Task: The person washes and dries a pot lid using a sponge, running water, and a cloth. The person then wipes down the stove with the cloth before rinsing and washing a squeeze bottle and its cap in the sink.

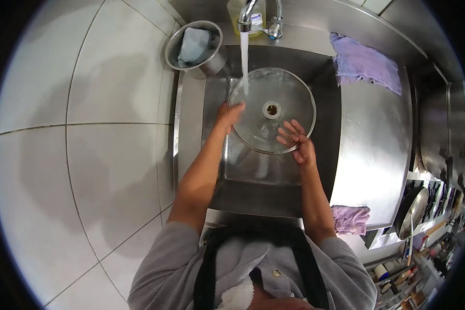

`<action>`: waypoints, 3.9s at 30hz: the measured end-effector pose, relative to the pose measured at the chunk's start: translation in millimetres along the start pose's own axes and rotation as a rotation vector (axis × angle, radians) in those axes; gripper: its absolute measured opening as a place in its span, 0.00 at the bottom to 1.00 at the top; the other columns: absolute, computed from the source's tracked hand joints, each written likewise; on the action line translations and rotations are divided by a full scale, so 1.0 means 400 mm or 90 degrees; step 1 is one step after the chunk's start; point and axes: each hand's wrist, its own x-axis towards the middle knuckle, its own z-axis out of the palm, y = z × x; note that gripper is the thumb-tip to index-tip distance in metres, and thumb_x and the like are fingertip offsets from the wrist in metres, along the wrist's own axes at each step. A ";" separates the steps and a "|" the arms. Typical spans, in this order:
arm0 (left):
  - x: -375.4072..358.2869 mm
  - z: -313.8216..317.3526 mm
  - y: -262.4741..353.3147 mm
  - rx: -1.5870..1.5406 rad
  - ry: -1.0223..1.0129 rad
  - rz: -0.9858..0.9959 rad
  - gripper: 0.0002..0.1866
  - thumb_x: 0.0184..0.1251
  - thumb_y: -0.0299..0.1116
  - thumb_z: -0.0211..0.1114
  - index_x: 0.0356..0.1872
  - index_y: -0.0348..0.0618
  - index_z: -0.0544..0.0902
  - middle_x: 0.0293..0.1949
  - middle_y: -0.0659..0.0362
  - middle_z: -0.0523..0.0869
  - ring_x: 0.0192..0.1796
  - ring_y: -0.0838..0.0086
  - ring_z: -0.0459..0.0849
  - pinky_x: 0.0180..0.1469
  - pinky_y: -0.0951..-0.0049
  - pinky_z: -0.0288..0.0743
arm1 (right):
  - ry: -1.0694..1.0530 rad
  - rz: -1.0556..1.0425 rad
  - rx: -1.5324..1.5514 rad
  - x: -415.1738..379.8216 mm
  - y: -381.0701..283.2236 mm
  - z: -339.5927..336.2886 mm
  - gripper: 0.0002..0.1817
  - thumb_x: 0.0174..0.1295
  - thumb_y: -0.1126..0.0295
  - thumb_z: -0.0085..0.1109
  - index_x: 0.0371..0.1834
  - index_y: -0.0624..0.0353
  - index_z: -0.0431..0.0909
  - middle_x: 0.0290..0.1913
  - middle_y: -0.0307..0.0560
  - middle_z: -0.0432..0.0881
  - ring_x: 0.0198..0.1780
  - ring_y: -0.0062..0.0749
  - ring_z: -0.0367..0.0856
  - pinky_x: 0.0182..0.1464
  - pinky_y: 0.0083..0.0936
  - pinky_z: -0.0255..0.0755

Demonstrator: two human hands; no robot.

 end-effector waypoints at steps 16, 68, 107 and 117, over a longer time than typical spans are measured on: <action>-0.134 0.073 0.218 0.606 -0.143 0.497 0.11 0.65 0.26 0.56 0.49 0.40 0.76 0.41 0.54 0.85 0.41 0.58 0.85 0.41 0.60 0.78 | 0.184 0.148 -0.009 0.171 -0.102 0.024 0.42 0.62 0.50 0.58 0.70 0.65 0.53 0.66 0.58 0.64 0.67 0.48 0.63 0.58 0.40 0.73; 0.132 0.227 -0.083 -0.365 -0.241 -0.466 0.09 0.62 0.32 0.57 0.38 0.38 0.72 0.30 0.53 0.75 0.33 0.60 0.79 0.36 0.54 0.83 | -0.281 0.050 -0.240 0.169 -0.193 0.485 0.20 0.70 0.73 0.38 0.63 0.71 0.62 0.54 0.60 0.76 0.52 0.43 0.79 0.57 0.34 0.75; -0.158 -0.012 -0.009 -0.655 -0.142 -0.179 0.31 0.72 0.51 0.47 0.63 0.35 0.60 0.60 0.43 0.70 0.62 0.52 0.71 0.62 0.53 0.67 | 0.020 -0.078 -0.320 -0.074 -0.162 0.092 0.27 0.54 0.83 0.41 0.62 0.66 0.59 0.57 0.65 0.73 0.52 0.52 0.80 0.42 0.41 0.84; 0.045 0.141 0.071 -0.237 -0.155 -0.055 0.13 0.67 0.39 0.62 0.40 0.39 0.76 0.32 0.58 0.83 0.27 0.76 0.80 0.28 0.75 0.75 | 0.074 -0.294 -0.397 -0.157 -0.164 0.118 0.26 0.58 0.81 0.43 0.63 0.64 0.60 0.62 0.62 0.69 0.60 0.52 0.74 0.51 0.45 0.79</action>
